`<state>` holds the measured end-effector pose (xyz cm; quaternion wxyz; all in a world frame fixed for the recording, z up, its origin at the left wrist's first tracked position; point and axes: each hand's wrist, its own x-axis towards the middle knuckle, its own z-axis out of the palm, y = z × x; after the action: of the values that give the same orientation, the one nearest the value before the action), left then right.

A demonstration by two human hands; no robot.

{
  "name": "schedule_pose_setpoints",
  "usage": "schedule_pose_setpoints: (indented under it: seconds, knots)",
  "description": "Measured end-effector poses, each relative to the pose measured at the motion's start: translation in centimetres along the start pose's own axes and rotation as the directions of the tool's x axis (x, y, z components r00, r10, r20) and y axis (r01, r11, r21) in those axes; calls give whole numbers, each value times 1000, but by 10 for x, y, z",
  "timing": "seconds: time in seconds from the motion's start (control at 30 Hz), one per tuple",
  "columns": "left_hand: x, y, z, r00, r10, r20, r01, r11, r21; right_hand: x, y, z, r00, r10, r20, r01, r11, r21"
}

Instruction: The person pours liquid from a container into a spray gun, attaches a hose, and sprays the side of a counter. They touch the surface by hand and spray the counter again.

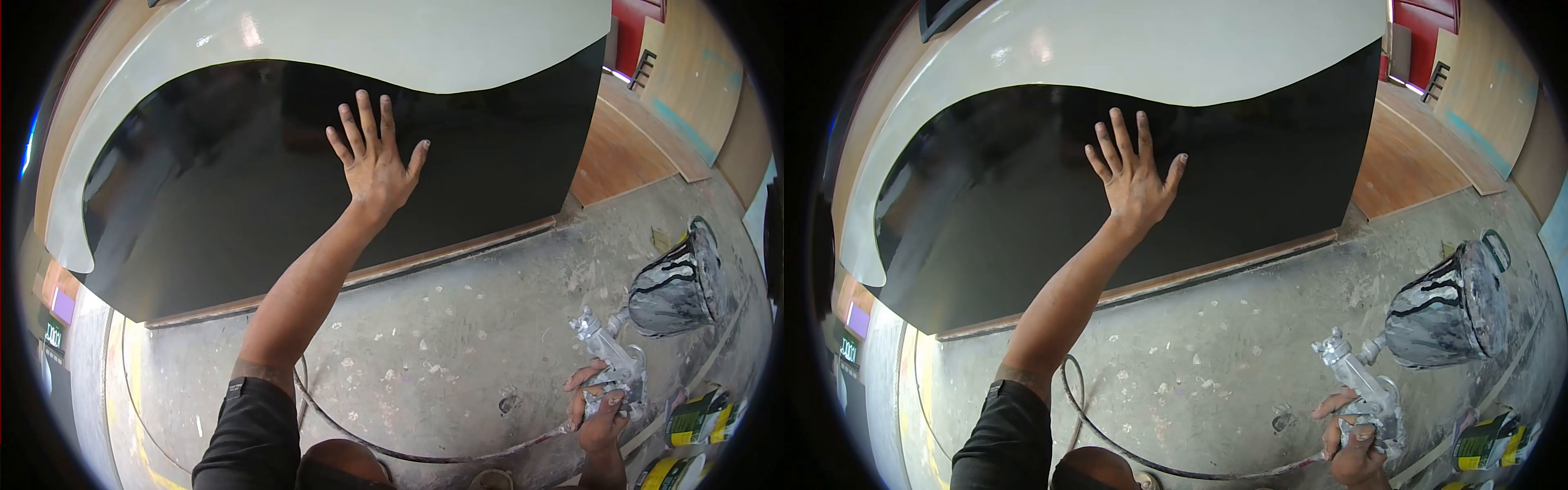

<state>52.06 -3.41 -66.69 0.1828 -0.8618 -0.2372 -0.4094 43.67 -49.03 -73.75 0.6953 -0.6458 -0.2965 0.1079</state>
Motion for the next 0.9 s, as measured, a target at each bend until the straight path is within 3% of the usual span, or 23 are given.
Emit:
schedule_pose_setpoints:
  seconds: [0.2, 0.27, 0.33, 0.6, 0.67, 0.73, 0.8, 0.9]
  knots:
    - [-9, 13, 0, 993, 120, -15, -120, 993, 14, -9, 15, -6, 995, 2, -100, -4, 1000, -17]
    - [-9, 6, -1, 998, 64, -7, -64, 998, -3, -9, 11, -5, 994, 18, -105, -19, 1000, -12]
    - [-7, 0, -3, 999, -31, 12, 31, 1000, -4, -4, 4, -4, 1000, 10, -4, -11, 999, -33]
    - [0, 1, 1, 1000, -23, -5, 23, 1000, 2, 1, 6, -3, 1000, -3, 28, 2, 1000, 9]
    - [-2, 5, 4, 999, 37, 12, -37, 999, -6, 1, 9, -3, 999, -12, 45, 11, 1000, 11]
    - [-4, 11, 8, 997, 81, 11, -81, 997, 0, -5, 18, -2, 997, -15, -73, 16, 1000, 11]
    - [-5, 16, 11, 986, 169, 4, -169, 985, 23, -8, 23, -8, 997, -12, -71, 13, 1000, 16]
    - [-8, 18, 7, 993, 112, 33, -110, 993, -45, -8, 21, -7, 997, -3, -81, 5, 1000, 23]
